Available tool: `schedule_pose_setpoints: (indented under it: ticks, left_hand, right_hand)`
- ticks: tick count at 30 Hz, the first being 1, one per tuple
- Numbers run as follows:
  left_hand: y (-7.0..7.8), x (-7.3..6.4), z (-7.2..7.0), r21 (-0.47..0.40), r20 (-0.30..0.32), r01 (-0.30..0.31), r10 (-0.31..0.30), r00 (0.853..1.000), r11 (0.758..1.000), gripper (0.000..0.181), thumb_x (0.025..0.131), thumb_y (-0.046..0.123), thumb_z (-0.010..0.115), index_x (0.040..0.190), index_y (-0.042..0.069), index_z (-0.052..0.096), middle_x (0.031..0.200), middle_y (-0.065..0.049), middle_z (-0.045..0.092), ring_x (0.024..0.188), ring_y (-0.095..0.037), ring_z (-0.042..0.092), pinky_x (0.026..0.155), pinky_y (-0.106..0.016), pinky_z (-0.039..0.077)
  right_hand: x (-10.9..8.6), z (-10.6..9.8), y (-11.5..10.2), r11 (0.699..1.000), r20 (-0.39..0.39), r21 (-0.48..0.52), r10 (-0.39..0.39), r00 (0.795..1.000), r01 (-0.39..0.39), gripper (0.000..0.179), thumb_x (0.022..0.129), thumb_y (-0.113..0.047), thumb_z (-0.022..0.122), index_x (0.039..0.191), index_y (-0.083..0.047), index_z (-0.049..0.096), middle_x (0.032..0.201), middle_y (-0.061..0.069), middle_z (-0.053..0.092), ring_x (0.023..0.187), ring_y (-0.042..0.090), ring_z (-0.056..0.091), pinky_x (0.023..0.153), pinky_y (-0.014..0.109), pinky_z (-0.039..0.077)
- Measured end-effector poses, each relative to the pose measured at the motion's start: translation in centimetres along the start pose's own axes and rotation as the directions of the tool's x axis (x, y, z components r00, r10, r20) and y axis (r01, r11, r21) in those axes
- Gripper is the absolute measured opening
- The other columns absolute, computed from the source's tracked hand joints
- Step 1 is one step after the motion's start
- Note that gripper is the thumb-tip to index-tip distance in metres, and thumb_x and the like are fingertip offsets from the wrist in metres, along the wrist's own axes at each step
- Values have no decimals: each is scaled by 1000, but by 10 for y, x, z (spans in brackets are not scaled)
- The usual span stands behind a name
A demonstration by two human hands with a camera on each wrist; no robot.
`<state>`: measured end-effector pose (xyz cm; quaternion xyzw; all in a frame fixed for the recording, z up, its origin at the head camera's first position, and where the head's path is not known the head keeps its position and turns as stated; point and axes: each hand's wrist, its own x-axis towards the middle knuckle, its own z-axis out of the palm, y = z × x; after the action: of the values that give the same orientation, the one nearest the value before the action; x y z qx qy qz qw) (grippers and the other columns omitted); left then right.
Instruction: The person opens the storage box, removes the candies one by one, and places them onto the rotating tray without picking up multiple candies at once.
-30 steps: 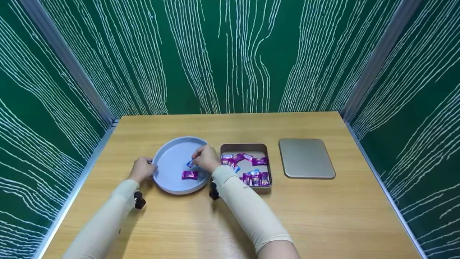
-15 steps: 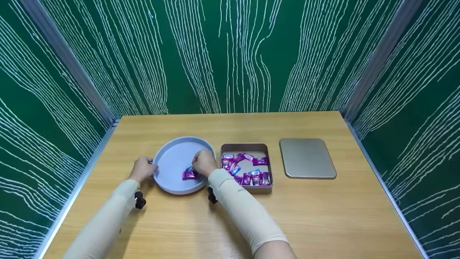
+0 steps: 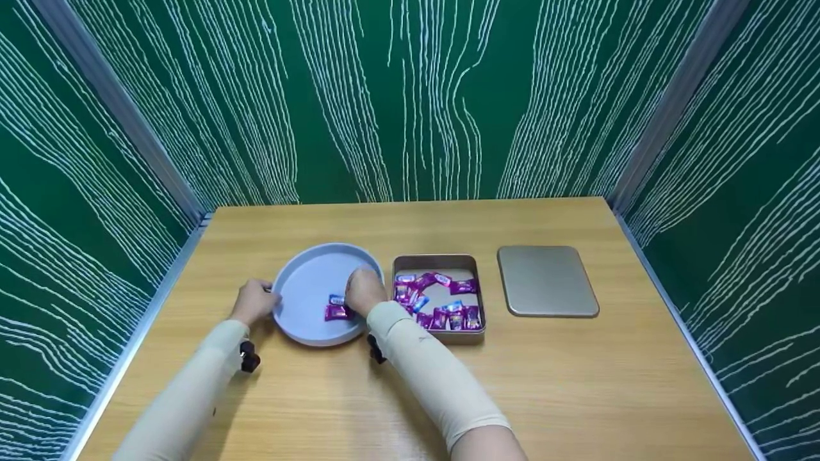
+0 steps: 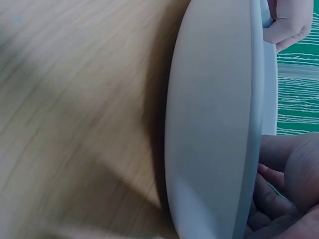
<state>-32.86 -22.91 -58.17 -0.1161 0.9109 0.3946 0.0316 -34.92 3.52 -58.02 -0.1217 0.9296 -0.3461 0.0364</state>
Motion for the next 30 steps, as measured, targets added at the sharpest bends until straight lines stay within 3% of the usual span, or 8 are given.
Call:
schedule_pose_setpoints:
  ticks: [5,13,18,23,27,28,30]
  left_hand:
    - [2,-2,0,13,-8,-17,17,1000,1000,36,91,1,61,121,-8,78,110,-25,80,79,-22,70,61,-24,56]
    - [2,-1,0,3,1,2,-2,1000,1000,37,92,1,61,125,-9,76,114,-27,79,84,-22,71,66,-26,60]
    - [2,-2,-1,-5,6,21,-21,1000,1000,37,93,1,61,126,-8,76,114,-26,79,84,-22,71,64,-25,60]
    - [2,-2,-1,-16,23,31,-31,999,999,40,94,0,60,130,-8,74,118,-26,78,86,-23,72,65,-25,60]
    - [0,0,-1,-29,22,25,-25,999,999,42,92,1,61,131,-9,73,118,-28,78,85,-24,73,67,-27,63]
    - [-10,7,3,-38,13,-10,11,1000,999,39,91,2,62,127,-8,76,114,-26,79,83,-22,72,65,-26,63]
    - [-11,8,3,-27,-2,-28,28,1000,999,36,90,2,62,121,-9,78,108,-25,79,80,-21,71,64,-26,61]
  right_hand:
    - [-6,-9,-11,999,12,6,45,999,-45,16,81,-2,87,71,-8,77,68,-2,71,67,14,60,67,28,56]
    - [-7,-24,-17,992,24,106,68,997,-70,11,83,-3,89,79,-4,79,75,4,75,69,14,62,68,27,60]
    - [-7,-45,-20,989,89,104,101,991,-110,9,86,-4,88,90,-3,80,90,9,78,81,18,65,74,31,63]
    - [-6,-67,-15,980,147,77,170,974,-183,15,88,-6,87,102,-4,81,101,11,78,86,21,68,74,30,63]
    - [-8,-83,-4,983,147,76,157,977,-169,17,87,-6,87,103,-3,81,102,12,79,86,21,67,76,31,62]
    - [-9,-88,-1,983,147,85,148,978,-161,17,87,-5,87,103,-2,81,101,12,79,85,21,67,76,31,61]
    - [-10,-95,6,986,147,85,129,981,-143,16,85,-6,87,99,-3,80,97,10,79,84,20,66,76,29,60]
